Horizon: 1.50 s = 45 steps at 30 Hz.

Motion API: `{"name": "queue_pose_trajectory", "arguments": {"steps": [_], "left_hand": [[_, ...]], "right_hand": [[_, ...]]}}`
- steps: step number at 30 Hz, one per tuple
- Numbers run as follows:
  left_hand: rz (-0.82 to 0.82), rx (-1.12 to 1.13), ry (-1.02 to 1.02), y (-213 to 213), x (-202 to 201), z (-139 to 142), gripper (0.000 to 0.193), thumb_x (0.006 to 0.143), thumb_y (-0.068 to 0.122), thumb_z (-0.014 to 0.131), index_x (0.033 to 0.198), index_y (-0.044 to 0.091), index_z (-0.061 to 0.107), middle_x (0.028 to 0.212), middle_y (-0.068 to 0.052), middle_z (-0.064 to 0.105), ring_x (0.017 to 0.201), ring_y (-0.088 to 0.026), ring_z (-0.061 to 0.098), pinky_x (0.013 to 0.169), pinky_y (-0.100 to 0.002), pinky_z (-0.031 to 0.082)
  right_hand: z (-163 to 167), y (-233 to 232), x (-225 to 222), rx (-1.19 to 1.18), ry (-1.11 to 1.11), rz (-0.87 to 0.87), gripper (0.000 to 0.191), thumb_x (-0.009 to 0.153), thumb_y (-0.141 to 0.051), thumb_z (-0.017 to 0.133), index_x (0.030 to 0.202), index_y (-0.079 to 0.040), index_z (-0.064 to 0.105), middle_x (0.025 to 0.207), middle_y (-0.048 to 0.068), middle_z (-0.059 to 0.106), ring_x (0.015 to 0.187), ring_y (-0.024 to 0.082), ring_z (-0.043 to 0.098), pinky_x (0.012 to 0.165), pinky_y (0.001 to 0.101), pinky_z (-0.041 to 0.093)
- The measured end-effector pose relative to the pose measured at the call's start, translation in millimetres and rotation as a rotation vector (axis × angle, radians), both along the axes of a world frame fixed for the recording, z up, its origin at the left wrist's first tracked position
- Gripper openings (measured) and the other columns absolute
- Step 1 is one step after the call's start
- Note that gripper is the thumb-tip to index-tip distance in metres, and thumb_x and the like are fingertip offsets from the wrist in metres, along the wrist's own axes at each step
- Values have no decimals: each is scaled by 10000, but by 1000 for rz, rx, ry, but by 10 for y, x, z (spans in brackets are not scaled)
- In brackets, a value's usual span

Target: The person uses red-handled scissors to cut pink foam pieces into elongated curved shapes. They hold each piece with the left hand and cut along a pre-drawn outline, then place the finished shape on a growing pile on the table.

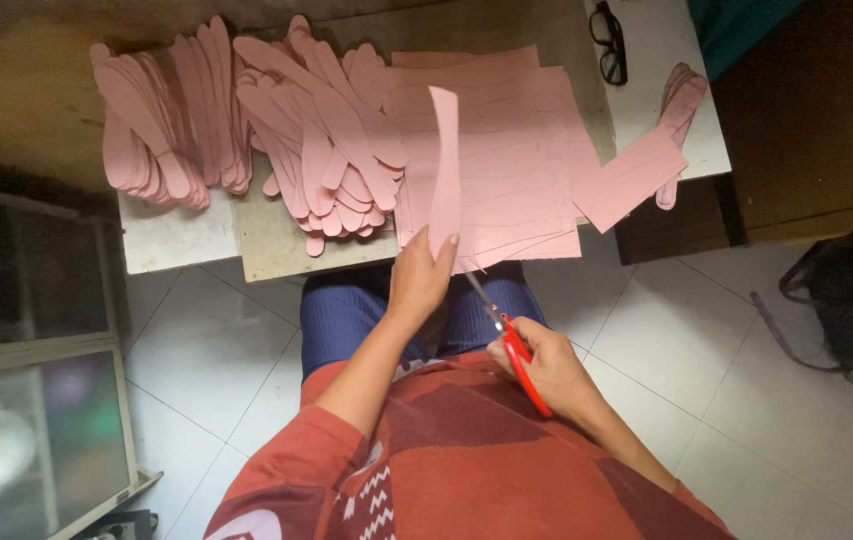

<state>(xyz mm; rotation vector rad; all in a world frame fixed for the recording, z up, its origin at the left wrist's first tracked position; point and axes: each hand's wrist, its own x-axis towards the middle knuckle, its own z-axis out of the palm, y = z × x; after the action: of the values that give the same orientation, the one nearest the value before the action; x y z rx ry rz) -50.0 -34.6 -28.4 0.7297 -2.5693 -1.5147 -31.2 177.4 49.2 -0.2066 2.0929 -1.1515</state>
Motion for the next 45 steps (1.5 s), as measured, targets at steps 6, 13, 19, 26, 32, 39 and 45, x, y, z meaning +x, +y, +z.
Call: {"name": "queue_pose_trajectory", "arguments": {"steps": [6,13,19,26,32,39,45], "left_hand": [[137,326,512,17,23,541,364,1057,128,523,1386,-27,525,1231,-202,683,1127,-294,665,991,-392,517],[85,833,646,203,272,894,406,1002,-25,620,1367,19,447,1244,-137,635,1131,-152,652,981,-297,568],[104,896,617,243,408,1062,418,975,-33,645,1328,23,430,1180,-148,672,1073,-163,682,920,-288,589],[175,926,572,240,480,1200,482,918,-54,699,1301,10,413,1092,-166,686,943,-188,719,776,-303,622],[225,966,659,239,524,1214,477,953,-25,679,1326,-3,384,1087,-169,693,942,-187,723,817,-301,641],[312,877,699,275,551,1136,501,951,-33,688,1344,-15,378,1097,-165,677,909,-177,719,759,-302,646],[343,889,716,326,560,1134,527,950,-28,688,1360,2,359,1108,-136,667,911,-147,701,746,-286,643]], "right_hand": [[-151,133,-6,-317,-45,22,488,983,-438,508,1271,-49,569,783,-14,555,651,84,526,579,266,471],[-175,53,65,-586,-189,123,745,957,-609,542,1409,-22,472,1002,45,577,838,117,562,741,261,496],[14,-42,67,-517,-61,183,908,872,-731,550,1426,-17,465,1005,44,563,870,127,560,728,278,516],[247,-161,-27,-453,201,224,918,929,-790,422,1378,2,534,944,57,599,878,154,572,801,306,497],[379,-256,-19,-522,167,264,933,944,-786,402,1406,20,491,911,55,578,834,148,553,761,304,495],[410,-340,20,-427,198,276,883,925,-820,365,1226,-13,560,784,21,510,718,131,504,646,297,466],[448,-376,89,-429,55,143,938,823,-868,432,1157,2,533,687,9,468,564,100,462,489,272,436]]}}
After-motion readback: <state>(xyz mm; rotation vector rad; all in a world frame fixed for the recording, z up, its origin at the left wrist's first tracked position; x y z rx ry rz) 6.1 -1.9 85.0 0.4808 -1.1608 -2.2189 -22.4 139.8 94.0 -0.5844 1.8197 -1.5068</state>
